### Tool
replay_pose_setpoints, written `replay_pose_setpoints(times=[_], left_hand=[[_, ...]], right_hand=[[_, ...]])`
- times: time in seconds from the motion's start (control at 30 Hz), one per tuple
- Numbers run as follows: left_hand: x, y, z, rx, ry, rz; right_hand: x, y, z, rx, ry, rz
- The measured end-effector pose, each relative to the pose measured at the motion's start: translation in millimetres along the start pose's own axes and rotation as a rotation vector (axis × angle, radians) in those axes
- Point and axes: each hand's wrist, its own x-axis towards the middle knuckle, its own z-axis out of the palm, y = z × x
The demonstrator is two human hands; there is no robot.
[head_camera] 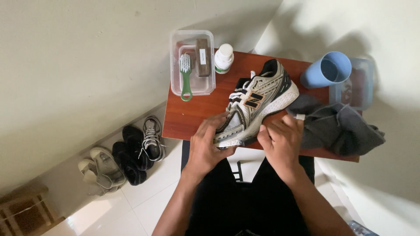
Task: The person scrubs a white and black sneaker on a wooden table using a small brush and a cloth. They repeatedly dip the brush into a blue cup of water and wipe the shoe's upper and sole. The person also uses a cloth to wipe the shoe after brushing.
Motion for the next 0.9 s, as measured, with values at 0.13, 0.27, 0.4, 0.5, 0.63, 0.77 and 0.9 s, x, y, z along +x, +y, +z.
replay_pose_setpoints(times=[0.13, 0.27, 0.4, 0.5, 0.63, 0.77, 0.9], left_hand=[[-12.5, -12.9, 4.1, 0.03, 0.03, 0.12], [-13.2, -16.4, 6.7, 0.18, 0.051, 0.358], [-17.5, -19.6, 9.5, 0.169, 0.051, 0.365], [-20.6, -26.8, 7.9, 0.09, 0.029, 0.352], [-19.3, -26.4, 5.6, 0.044, 0.007, 0.352], [-20.0, -26.9, 9.6, 0.071, 0.039, 0.366], [-22.3, -28.4, 14.6, 0.06, 0.079, 0.386]], right_hand=[[-10.3, 40.1, 7.2, -0.001, -0.015, 0.078], [-14.8, 50.1, 7.9, -0.002, -0.029, 0.107], [-21.4, 53.8, 12.1, 0.084, -0.038, 0.133], [-15.6, 41.8, 6.0, 0.088, -0.038, 0.135], [-14.6, 41.2, 4.8, 0.092, -0.048, 0.125], [-16.8, 45.1, 6.7, 0.133, -0.047, 0.122], [-13.9, 40.8, 1.1, 0.114, -0.068, 0.128]])
